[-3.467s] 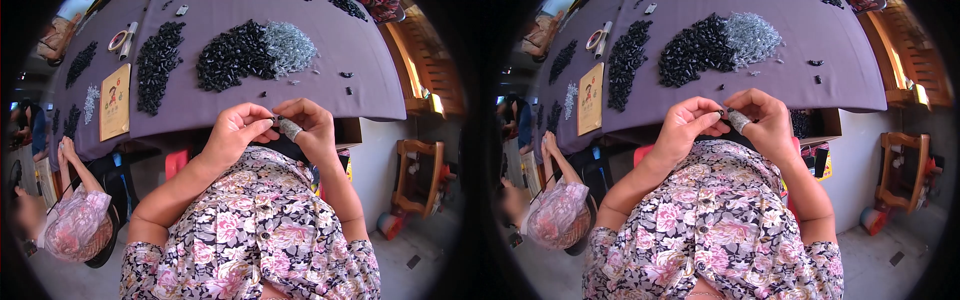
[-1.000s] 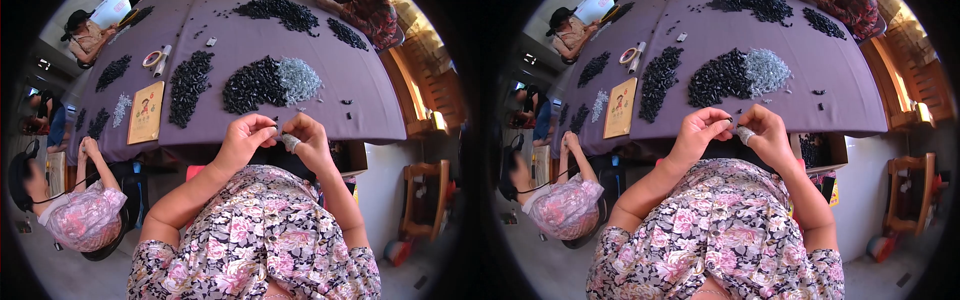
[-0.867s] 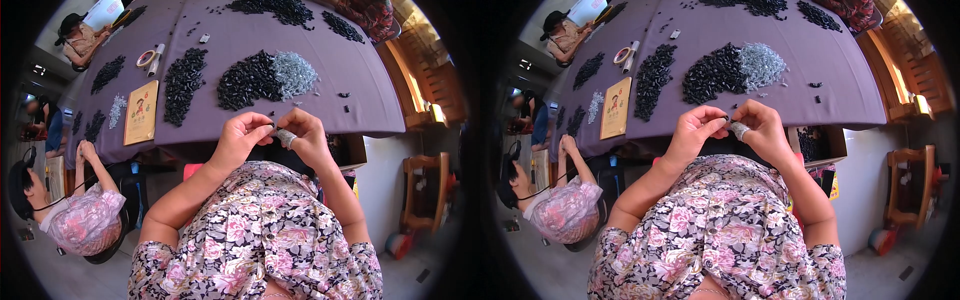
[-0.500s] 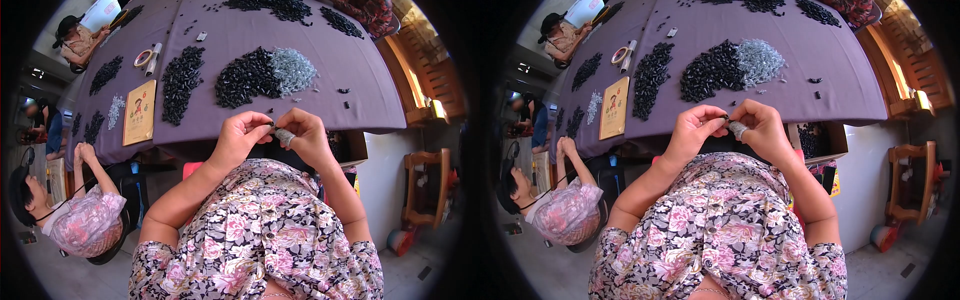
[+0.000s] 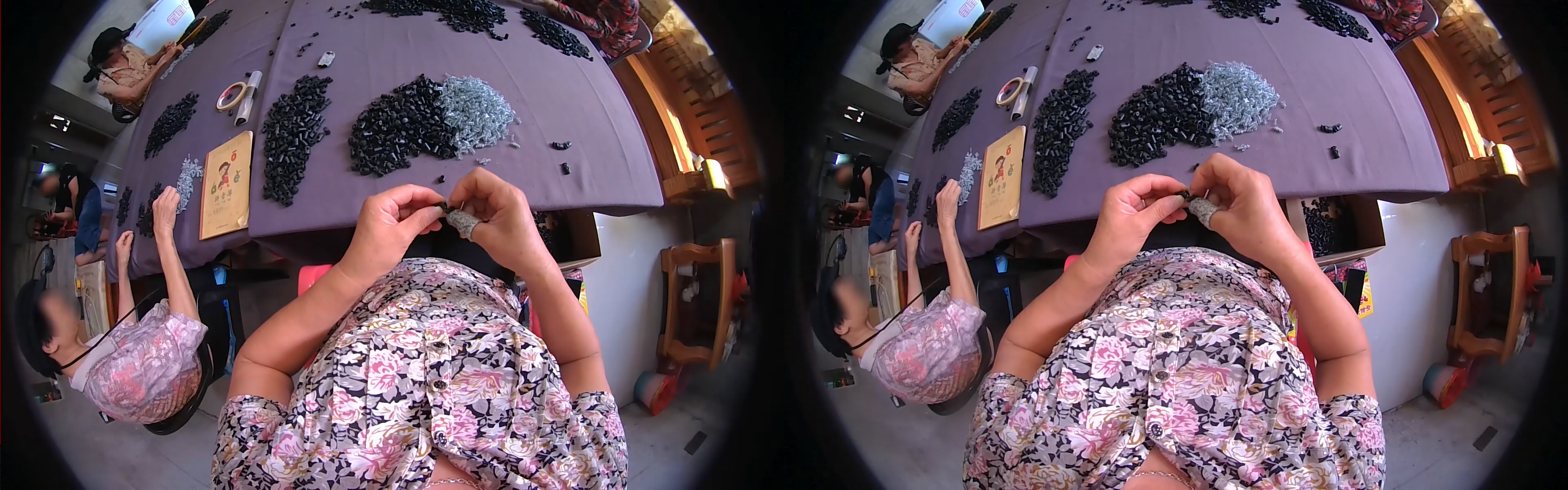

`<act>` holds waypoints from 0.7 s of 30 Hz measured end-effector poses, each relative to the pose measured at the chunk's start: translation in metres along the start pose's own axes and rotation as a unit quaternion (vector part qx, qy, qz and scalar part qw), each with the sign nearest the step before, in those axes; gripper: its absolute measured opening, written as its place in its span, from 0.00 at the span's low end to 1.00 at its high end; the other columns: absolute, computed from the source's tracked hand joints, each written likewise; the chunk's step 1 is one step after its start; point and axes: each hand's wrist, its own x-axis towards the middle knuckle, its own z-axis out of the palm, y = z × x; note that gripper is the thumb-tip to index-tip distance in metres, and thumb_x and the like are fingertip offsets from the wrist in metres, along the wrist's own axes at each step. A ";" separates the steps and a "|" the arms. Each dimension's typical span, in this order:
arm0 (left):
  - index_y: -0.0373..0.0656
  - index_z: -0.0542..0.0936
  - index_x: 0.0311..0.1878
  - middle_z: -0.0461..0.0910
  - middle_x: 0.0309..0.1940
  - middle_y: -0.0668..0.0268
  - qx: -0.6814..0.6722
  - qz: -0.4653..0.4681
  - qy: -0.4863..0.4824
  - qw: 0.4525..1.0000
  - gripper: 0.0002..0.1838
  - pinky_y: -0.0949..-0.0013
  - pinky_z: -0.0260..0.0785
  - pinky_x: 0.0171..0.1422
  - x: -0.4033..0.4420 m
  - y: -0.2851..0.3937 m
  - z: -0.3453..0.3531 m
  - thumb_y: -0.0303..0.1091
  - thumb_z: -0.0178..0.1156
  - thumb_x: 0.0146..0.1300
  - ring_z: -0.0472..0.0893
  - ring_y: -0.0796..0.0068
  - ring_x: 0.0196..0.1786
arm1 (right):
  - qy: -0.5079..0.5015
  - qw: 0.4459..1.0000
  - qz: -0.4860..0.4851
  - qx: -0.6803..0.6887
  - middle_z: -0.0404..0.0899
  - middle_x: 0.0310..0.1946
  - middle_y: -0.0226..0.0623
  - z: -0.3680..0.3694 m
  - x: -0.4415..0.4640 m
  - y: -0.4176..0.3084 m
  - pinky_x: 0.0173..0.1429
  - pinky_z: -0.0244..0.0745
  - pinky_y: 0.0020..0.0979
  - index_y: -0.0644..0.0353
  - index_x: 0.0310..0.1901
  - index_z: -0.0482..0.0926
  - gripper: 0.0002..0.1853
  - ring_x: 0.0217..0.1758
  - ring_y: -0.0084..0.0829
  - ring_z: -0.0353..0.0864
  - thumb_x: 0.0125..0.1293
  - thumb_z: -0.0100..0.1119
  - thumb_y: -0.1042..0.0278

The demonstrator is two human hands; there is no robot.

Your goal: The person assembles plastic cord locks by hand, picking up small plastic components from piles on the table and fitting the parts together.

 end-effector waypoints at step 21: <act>0.31 0.81 0.48 0.84 0.38 0.62 0.053 0.002 -0.046 0.998 0.10 0.76 0.78 0.47 -0.001 -0.005 -0.003 0.21 0.62 0.64 0.83 0.79 0.40 | -0.073 0.996 0.047 0.016 0.76 0.31 0.29 -0.012 0.004 -0.003 0.36 0.72 0.21 0.69 0.42 0.75 0.14 0.35 0.16 0.75 0.53 0.58 0.89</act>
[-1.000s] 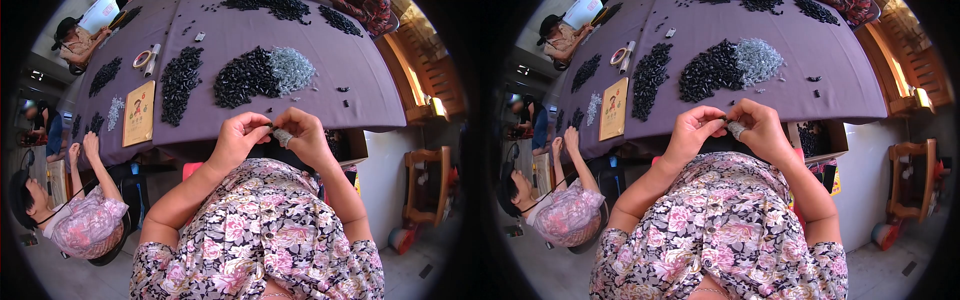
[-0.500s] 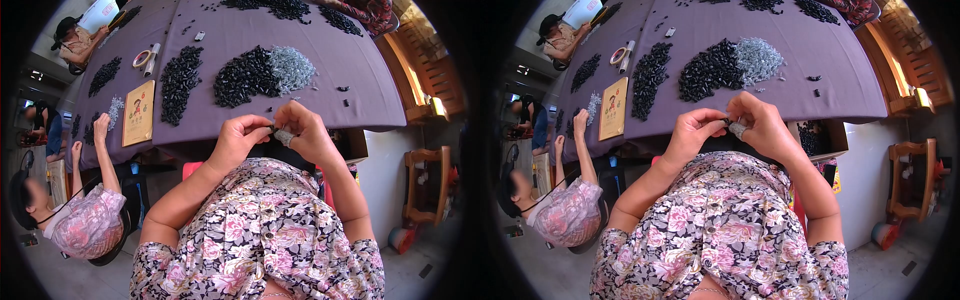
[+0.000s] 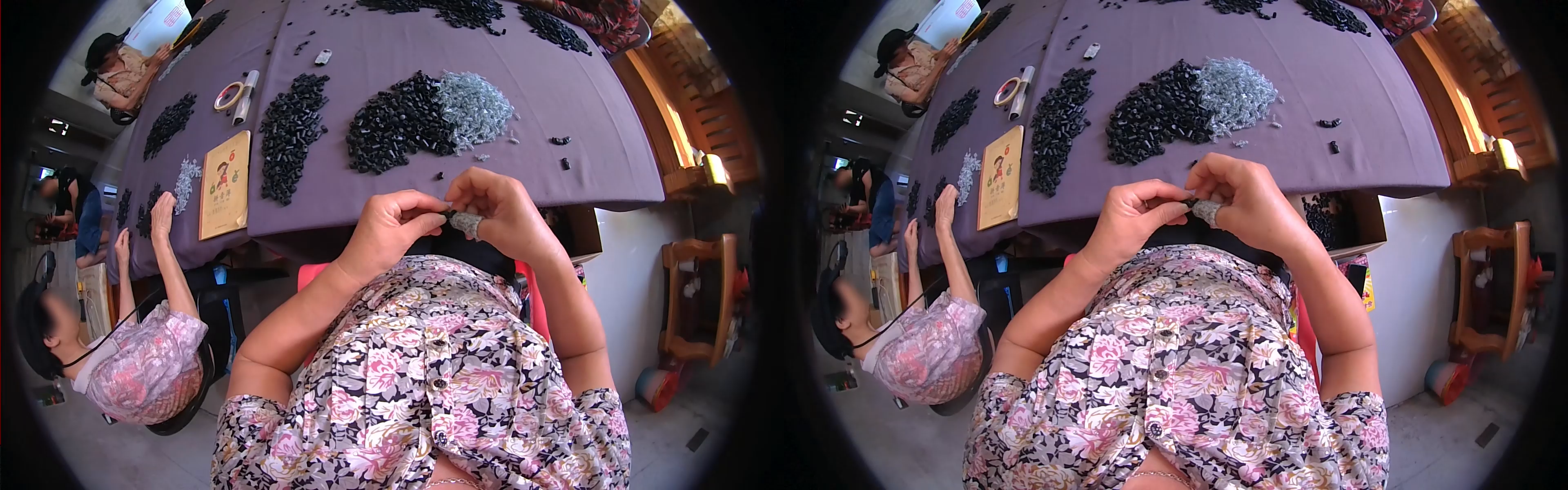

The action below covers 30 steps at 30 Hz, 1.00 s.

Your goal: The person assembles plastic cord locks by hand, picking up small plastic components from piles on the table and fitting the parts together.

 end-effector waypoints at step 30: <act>0.32 0.81 0.47 0.83 0.37 0.64 0.016 0.000 0.021 1.000 0.09 0.76 0.77 0.47 0.000 0.001 0.007 0.22 0.61 0.65 0.82 0.79 0.39 | -0.029 0.998 0.039 0.032 0.78 0.29 0.30 -0.008 0.002 0.006 0.29 0.71 0.20 0.68 0.47 0.75 0.19 0.27 0.17 0.77 0.51 0.52 0.89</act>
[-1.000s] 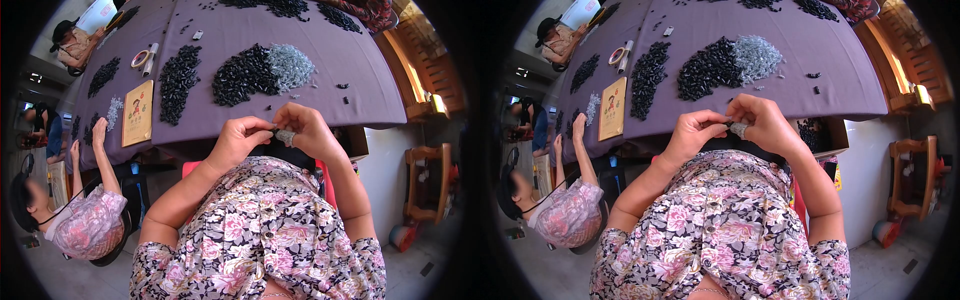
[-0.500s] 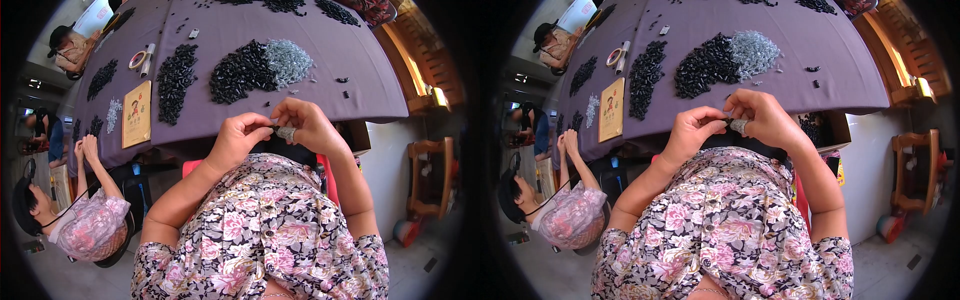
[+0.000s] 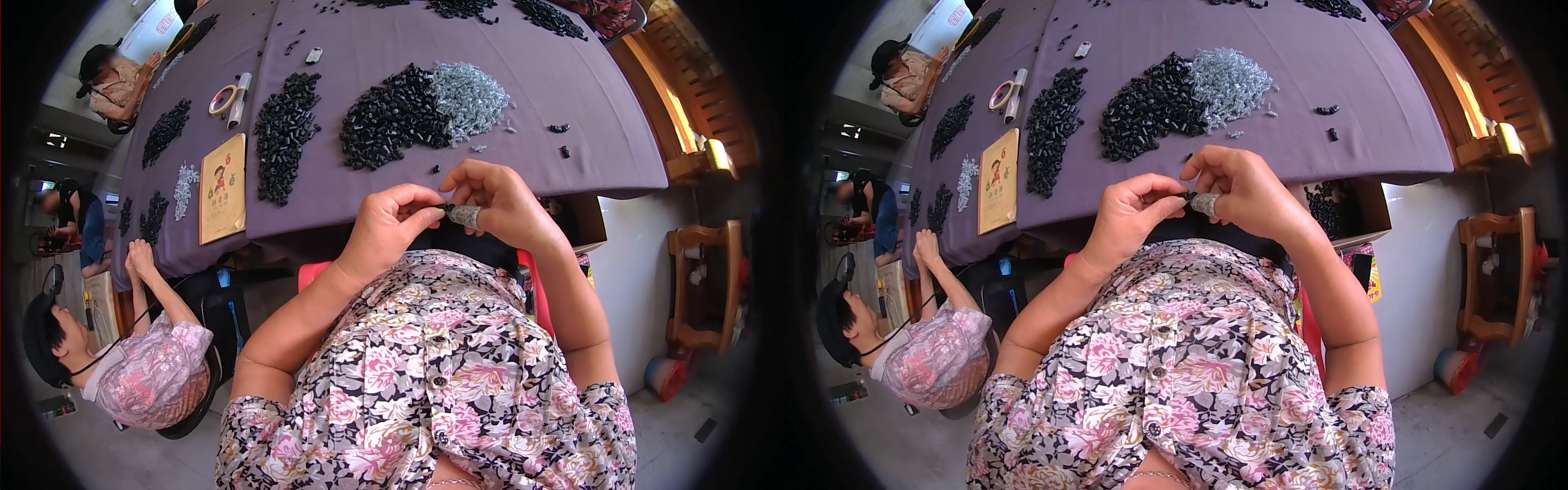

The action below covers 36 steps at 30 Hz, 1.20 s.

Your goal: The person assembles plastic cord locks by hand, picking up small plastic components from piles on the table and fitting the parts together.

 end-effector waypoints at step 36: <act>0.34 0.80 0.46 0.83 0.36 0.62 -0.063 -0.040 -0.031 0.997 0.08 0.75 0.78 0.43 0.014 -0.029 -0.011 0.25 0.62 0.65 0.84 0.76 0.36 | -0.037 0.999 0.022 0.001 0.82 0.27 0.34 -0.006 0.017 0.036 0.29 0.77 0.22 0.70 0.37 0.81 0.05 0.25 0.21 0.81 0.58 0.59 0.81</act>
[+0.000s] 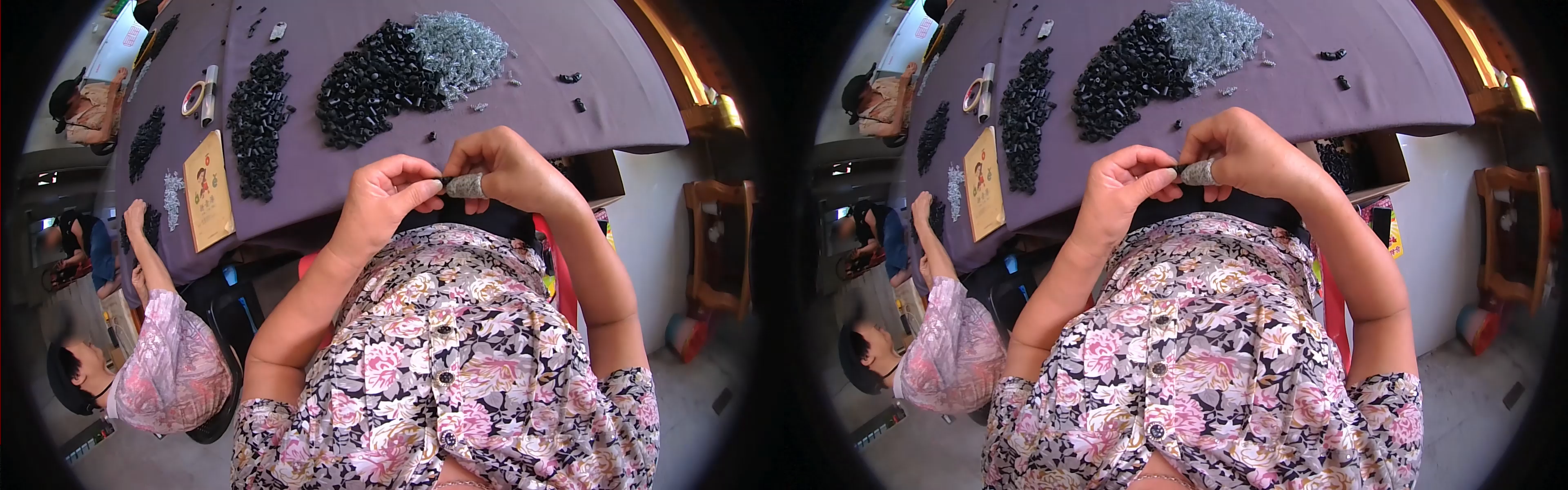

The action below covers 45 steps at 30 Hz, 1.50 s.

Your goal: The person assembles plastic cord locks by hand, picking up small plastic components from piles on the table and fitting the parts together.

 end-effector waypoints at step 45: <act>0.34 0.79 0.47 0.82 0.39 0.66 -0.078 0.005 0.085 0.993 0.07 0.78 0.76 0.46 0.039 0.033 -0.021 0.23 0.60 0.67 0.83 0.79 0.39 | 0.159 0.970 -0.060 -0.172 0.73 0.28 0.40 0.000 0.042 -0.036 0.35 0.73 0.32 0.67 0.37 0.78 0.14 0.29 0.35 0.76 0.44 0.58 0.83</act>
